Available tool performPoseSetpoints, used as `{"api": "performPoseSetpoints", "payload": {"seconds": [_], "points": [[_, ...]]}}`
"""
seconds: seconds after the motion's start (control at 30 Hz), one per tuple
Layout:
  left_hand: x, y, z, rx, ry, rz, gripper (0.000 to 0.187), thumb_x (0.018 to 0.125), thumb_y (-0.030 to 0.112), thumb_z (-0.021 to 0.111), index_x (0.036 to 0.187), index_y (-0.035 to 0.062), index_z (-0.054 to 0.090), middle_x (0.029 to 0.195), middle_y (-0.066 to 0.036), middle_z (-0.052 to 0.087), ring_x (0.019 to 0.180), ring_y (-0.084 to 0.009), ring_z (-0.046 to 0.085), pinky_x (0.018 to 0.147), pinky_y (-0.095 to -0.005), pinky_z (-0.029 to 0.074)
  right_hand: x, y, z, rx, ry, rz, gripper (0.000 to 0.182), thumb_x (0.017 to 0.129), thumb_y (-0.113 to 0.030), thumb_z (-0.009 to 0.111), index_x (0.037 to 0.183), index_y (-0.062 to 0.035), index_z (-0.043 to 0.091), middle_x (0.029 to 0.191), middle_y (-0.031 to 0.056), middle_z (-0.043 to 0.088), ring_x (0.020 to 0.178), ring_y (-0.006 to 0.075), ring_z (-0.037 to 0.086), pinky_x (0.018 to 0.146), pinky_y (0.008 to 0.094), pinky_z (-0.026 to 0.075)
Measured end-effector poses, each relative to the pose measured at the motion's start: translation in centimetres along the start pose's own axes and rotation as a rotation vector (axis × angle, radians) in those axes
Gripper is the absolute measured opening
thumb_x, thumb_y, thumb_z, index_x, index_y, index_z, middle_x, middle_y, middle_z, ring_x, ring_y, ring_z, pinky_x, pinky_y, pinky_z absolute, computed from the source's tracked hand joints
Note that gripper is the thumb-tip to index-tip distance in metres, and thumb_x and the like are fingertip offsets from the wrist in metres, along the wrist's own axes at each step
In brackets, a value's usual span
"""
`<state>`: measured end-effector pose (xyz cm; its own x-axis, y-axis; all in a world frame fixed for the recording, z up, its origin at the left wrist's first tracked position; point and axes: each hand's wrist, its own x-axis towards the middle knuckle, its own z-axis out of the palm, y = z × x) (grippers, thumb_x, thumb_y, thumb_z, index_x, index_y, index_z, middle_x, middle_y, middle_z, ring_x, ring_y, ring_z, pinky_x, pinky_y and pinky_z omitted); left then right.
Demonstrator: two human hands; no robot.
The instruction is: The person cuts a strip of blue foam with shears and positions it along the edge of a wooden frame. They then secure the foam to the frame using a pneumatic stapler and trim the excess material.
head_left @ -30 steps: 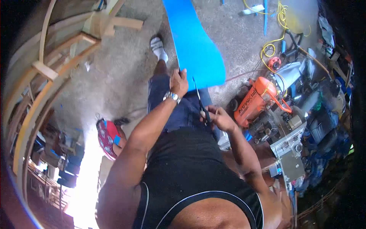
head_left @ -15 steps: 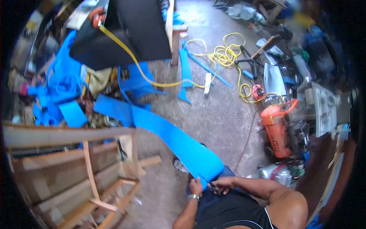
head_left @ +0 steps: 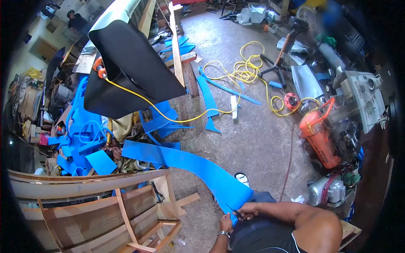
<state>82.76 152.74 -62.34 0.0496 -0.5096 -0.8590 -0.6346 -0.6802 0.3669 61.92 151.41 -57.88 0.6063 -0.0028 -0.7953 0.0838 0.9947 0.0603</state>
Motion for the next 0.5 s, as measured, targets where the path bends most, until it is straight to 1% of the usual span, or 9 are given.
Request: {"api": "performPoseSetpoints", "payload": {"seconds": [0.03,0.13,0.23,0.27,0.3,0.4,0.43,0.47,0.5], "points": [[1.0,-2.0,0.2,0.008,-0.057,0.086,0.040,0.101,0.034,0.050,0.086,0.0034,0.071,0.073,-0.007,0.064,0.065,-0.0153,0.057,0.060,-0.0350,0.045,-0.1,0.1,0.0,-0.036,0.005,-0.034,0.042,0.091,-0.048,0.066,0.065,-0.0161,0.056,0.053,-0.0080,0.044,0.044,0.0057,0.039,0.042,0.0249,0.031],[3.4,-7.1,2.5,-0.071,-0.009,0.030,0.039,0.102,0.034,0.048,0.090,0.0047,0.070,0.078,-0.007,0.065,0.068,-0.0172,0.059,0.061,-0.0340,0.047,-1.3,0.1,0.2,-0.173,0.106,-0.067,0.032,0.089,-0.042,0.069,0.078,-0.0117,0.067,0.060,-0.0060,0.053,0.049,0.0060,0.045,0.044,0.0251,0.036],[-0.8,0.8,0.4,-0.879,-0.300,-0.251,0.044,0.102,0.046,0.045,0.109,0.0053,0.060,0.090,-0.010,0.064,0.071,-0.0220,0.062,0.065,-0.0396,0.053,-3.1,-0.1,1.3,-0.357,0.171,-0.059,0.026,0.089,-0.038,0.070,0.083,-0.0129,0.069,0.066,-0.0029,0.057,0.053,0.0081,0.049,0.044,0.0267,0.039],[3.0,-0.9,1.0,-0.730,-0.192,-0.062,0.070,0.096,0.067,0.038,0.108,0.0035,0.065,0.090,-0.011,0.067,0.072,-0.0269,0.065,0.056,-0.0409,0.052,-3.8,-0.4,1.2,-0.309,0.015,-0.095,0.022,0.091,-0.030,0.065,0.082,-0.0104,0.067,0.064,0.0004,0.054,0.053,0.0098,0.049,0.043,0.0262,0.038],[5.7,-3.8,1.5,-0.809,-0.212,-0.211,0.074,0.095,0.068,0.038,0.113,0.0012,0.064,0.091,-0.015,0.067,0.073,-0.0246,0.065,0.056,-0.0413,0.053,-3.8,-0.1,1.8,-0.462,0.073,-0.123,0.019,0.091,-0.025,0.061,0.082,-0.0082,0.065,0.064,0.0036,0.052,0.052,0.0105,0.048,0.042,0.0261,0.037],[12.8,-7.5,3.2,0.065,0.227,-0.014,0.086,0.094,0.071,0.030,0.125,-0.0029,0.061,0.111,-0.031,0.066,0.105,-0.0480,0.063,0.082,-0.0538,0.050,-5.6,-0.8,4.7,-0.659,0.060,-0.247,0.027,0.092,-0.029,0.056,0.093,-0.0049,0.068,0.078,0.0062,0.064,0.061,0.0142,0.060,0.048,0.0299,0.051],[9.5,-2.6,1.1,0.006,0.156,-0.074,0.080,0.096,0.066,0.033,0.120,-0.0044,0.062,0.105,-0.034,0.065,0.103,-0.0468,0.064,0.081,-0.0526,0.050,-3.2,1.3,3.4,-0.568,0.138,-0.224,0.027,0.092,-0.029,0.060,0.102,-0.0051,0.063,0.080,0.0078,0.064,0.060,0.0161,0.060,0.045,0.0312,0.053],[11.4,-4.2,1.9,0.053,0.033,0.011,0.076,0.096,0.063,0.035,0.120,-0.0053,0.061,0.106,-0.036,0.063,0.102,-0.0463,0.064,0.079,-0.0540,0.049,-2.6,1.9,3.0,-0.530,0.101,-0.153,0.030,0.094,-0.034,0.058,0.105,-0.0065,0.062,0.085,0.0066,0.065,0.066,0.0154,0.063,0.048,0.0305,0.054],[8.0,-0.7,1.6,-0.100,0.238,-0.053,0.069,0.097,0.057,0.040,0.113,-0.0068,0.062,0.103,-0.035,0.064,0.100,-0.0480,0.063,0.079,-0.0542,0.049,-3.6,1.8,3.9,-0.478,0.096,-0.166,0.032,0.095,-0.037,0.057,0.105,-0.0077,0.063,0.087,0.0051,0.066,0.074,0.0145,0.065,0.050,0.0305,0.055]]}}
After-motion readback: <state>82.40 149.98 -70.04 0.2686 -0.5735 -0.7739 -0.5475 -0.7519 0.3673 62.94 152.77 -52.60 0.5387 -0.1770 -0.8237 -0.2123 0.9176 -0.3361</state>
